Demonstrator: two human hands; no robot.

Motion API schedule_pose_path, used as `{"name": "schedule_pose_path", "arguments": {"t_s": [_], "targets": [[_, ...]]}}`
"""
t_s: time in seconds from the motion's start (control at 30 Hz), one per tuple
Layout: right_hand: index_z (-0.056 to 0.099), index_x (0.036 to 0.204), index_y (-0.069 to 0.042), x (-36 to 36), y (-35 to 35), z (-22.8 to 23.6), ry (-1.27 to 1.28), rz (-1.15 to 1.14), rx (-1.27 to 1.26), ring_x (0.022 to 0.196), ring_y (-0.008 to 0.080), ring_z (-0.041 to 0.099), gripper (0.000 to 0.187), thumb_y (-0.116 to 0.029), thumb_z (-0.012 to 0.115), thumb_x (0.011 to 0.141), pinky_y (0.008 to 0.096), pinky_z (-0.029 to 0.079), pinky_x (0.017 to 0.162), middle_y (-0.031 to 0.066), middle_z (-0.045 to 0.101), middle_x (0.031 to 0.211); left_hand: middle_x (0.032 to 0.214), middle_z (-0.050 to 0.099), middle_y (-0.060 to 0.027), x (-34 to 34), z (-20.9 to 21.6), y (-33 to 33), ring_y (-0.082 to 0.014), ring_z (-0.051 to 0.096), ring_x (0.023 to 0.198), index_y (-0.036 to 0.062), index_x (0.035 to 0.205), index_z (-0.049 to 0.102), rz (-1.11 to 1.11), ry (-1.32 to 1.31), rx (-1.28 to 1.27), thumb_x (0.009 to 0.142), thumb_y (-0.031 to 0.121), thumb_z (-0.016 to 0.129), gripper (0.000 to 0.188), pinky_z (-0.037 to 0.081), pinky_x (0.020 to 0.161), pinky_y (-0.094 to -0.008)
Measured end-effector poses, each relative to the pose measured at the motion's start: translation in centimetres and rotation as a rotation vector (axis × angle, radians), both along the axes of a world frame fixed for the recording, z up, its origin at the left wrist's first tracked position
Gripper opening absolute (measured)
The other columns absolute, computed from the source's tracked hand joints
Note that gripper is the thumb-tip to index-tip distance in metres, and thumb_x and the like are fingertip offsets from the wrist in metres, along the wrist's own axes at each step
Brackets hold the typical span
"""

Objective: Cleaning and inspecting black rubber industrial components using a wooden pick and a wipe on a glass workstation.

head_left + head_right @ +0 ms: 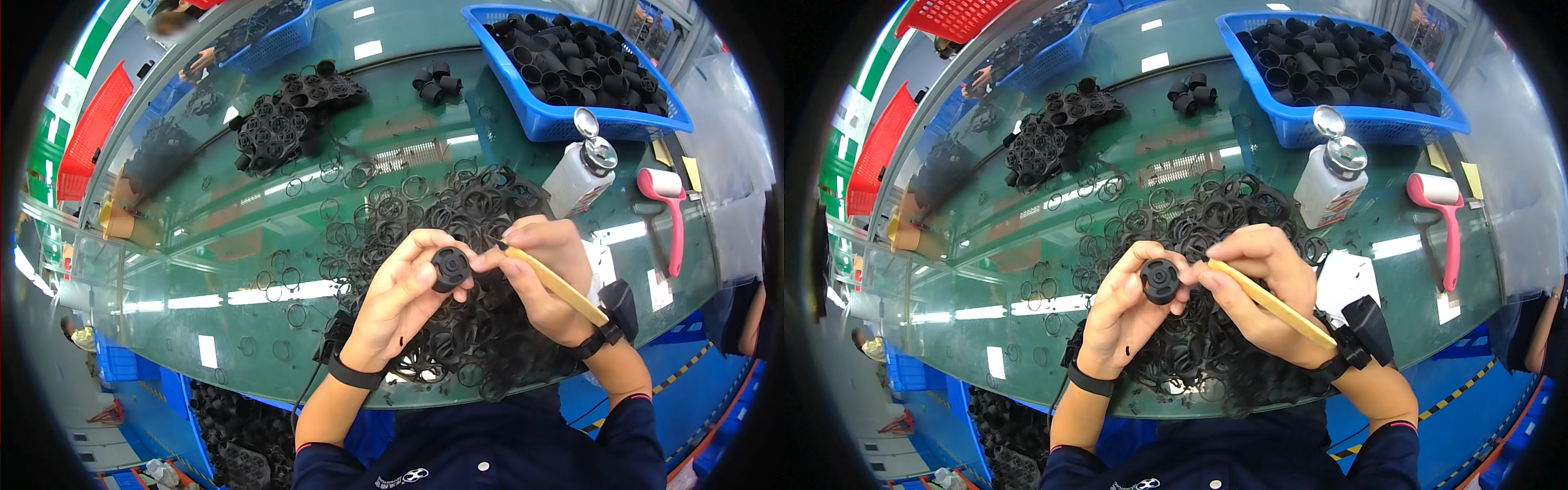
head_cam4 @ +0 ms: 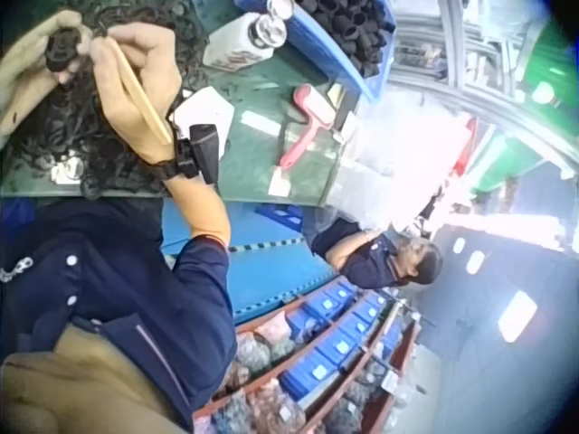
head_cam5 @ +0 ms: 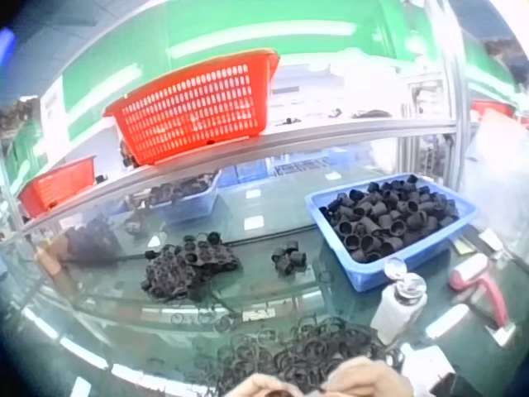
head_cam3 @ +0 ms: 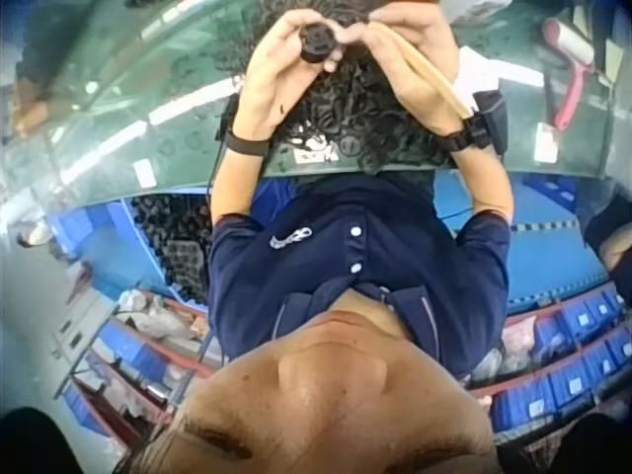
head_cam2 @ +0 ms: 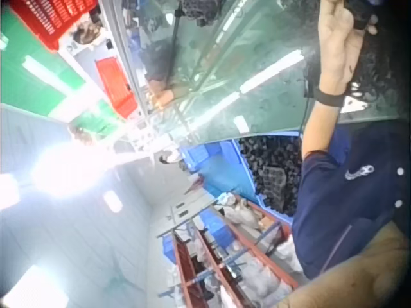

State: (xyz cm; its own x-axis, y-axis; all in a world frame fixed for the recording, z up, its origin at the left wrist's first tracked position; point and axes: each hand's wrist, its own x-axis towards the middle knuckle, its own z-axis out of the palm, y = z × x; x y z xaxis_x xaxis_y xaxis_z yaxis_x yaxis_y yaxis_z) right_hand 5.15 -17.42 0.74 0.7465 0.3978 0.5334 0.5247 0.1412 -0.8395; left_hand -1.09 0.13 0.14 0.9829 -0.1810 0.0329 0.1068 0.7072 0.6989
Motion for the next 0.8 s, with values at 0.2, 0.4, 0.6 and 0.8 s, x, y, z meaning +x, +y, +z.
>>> {"name": "schedule_pose_path", "arguments": {"t_s": [0.2,0.4,0.6,0.8], "targets": [[0.053,0.091,-0.006,0.4,0.0,0.7,-0.296,0.075,-0.102,0.098,0.0242,0.063,0.022,-0.001,0.068,0.076,0.0415,0.042,0.091,0.0113,0.067,0.097,0.108,0.052,-0.0089,-0.5,-0.4,0.3,-0.016,0.052,0.093,0.0037,0.118,0.043,-0.007,0.012,0.007,0.089,0.024,0.056,0.038,0.043,0.077,-0.0296],[0.057,0.082,-0.006,0.5,0.2,1.1,-0.303,0.119,-0.178,0.091,0.0234,0.065,0.018,-0.002,0.071,0.071,0.0407,0.043,0.087,0.011,0.067,0.096,0.109,0.051,-0.0065,-0.4,-0.6,0.3,-0.0122,0.05,0.095,0.0042,0.117,0.043,0.021,-0.002,0.095,0.09,0.023,0.055,0.036,0.042,0.078,-0.0282],[0.058,0.078,-0.006,0.7,0.4,1.2,-0.32,0.11,-0.176,0.085,0.0218,0.065,0.017,-0.002,0.071,0.069,0.0385,0.045,0.083,0.0099,0.067,0.093,0.111,0.049,-0.0058,-0.4,-0.9,0.2,-0.0119,0.049,0.098,0.0039,0.116,0.044,0.06,-0.028,0.169,0.089,0.021,0.056,0.034,0.043,0.078,-0.0274],[0.059,0.078,-0.007,0.8,0.4,0.9,-0.539,0.072,-0.347,0.084,0.0209,0.065,0.018,-0.004,0.073,0.067,0.0378,0.045,0.084,0.0093,0.067,0.09,0.111,0.05,-0.0071,-0.4,-0.7,-0.4,-0.0136,0.05,0.099,0.0034,0.115,0.044,0.151,0.001,0.247,0.087,0.018,0.058,0.035,0.044,0.078,-0.029]]}}
